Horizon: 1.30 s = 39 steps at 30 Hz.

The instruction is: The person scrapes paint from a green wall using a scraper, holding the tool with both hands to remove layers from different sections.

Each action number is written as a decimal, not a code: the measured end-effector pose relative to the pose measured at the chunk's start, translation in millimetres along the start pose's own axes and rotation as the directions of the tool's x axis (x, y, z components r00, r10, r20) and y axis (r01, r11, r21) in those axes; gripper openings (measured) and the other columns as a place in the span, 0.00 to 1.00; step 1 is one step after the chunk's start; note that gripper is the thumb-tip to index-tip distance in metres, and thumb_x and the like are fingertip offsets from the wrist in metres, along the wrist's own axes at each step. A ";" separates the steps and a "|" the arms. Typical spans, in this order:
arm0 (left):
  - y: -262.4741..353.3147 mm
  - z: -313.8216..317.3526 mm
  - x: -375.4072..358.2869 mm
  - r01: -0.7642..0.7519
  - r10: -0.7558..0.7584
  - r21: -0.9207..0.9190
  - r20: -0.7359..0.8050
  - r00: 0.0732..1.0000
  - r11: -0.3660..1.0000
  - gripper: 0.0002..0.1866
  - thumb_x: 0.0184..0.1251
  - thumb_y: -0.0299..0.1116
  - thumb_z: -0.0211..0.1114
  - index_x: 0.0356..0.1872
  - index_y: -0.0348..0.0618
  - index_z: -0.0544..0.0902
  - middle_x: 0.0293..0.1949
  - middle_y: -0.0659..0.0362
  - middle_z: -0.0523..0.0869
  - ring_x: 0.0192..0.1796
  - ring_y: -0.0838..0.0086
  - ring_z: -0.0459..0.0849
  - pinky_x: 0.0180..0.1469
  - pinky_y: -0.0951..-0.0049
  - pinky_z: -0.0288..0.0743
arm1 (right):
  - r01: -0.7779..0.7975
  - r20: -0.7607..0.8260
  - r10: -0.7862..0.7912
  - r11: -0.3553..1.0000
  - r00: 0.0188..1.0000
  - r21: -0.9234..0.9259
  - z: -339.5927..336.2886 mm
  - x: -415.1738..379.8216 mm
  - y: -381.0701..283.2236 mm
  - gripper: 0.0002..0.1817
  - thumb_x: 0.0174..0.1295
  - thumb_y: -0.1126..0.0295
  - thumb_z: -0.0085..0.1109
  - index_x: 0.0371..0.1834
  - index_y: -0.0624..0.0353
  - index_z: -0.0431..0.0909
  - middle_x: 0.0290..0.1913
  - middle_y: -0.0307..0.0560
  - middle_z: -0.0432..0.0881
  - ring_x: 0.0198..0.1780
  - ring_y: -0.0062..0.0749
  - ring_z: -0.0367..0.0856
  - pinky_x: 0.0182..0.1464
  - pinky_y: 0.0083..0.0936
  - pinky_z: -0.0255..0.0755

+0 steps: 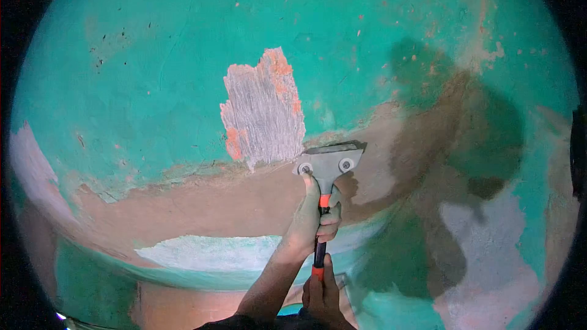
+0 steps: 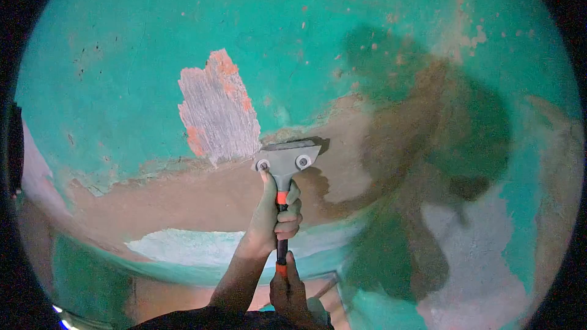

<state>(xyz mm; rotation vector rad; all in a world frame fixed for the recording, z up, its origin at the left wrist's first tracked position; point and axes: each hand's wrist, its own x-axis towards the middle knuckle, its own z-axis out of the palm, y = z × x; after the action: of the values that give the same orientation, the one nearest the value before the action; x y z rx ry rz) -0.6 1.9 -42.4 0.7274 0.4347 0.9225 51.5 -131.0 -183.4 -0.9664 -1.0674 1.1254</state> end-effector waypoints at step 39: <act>9.1 8.1 1.0 0.044 -0.044 0.005 0.047 0.998 0.999 0.34 0.65 0.75 0.31 0.29 0.53 0.66 0.15 0.72 0.57 0.12 0.86 0.51 0.13 0.83 0.46 | 0.462 0.132 -0.465 0.725 0.875 -0.511 -6.5 14.1 17.7 0.32 0.76 0.66 0.39 0.78 0.57 0.39 0.18 0.33 0.62 0.14 0.15 0.56 0.16 0.15 0.57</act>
<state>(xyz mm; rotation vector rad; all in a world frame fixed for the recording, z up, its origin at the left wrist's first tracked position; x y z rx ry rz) -0.1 3.3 -30.4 0.7391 0.4093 0.8618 55.6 -114.4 -199.7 -1.0360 -1.5598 0.4038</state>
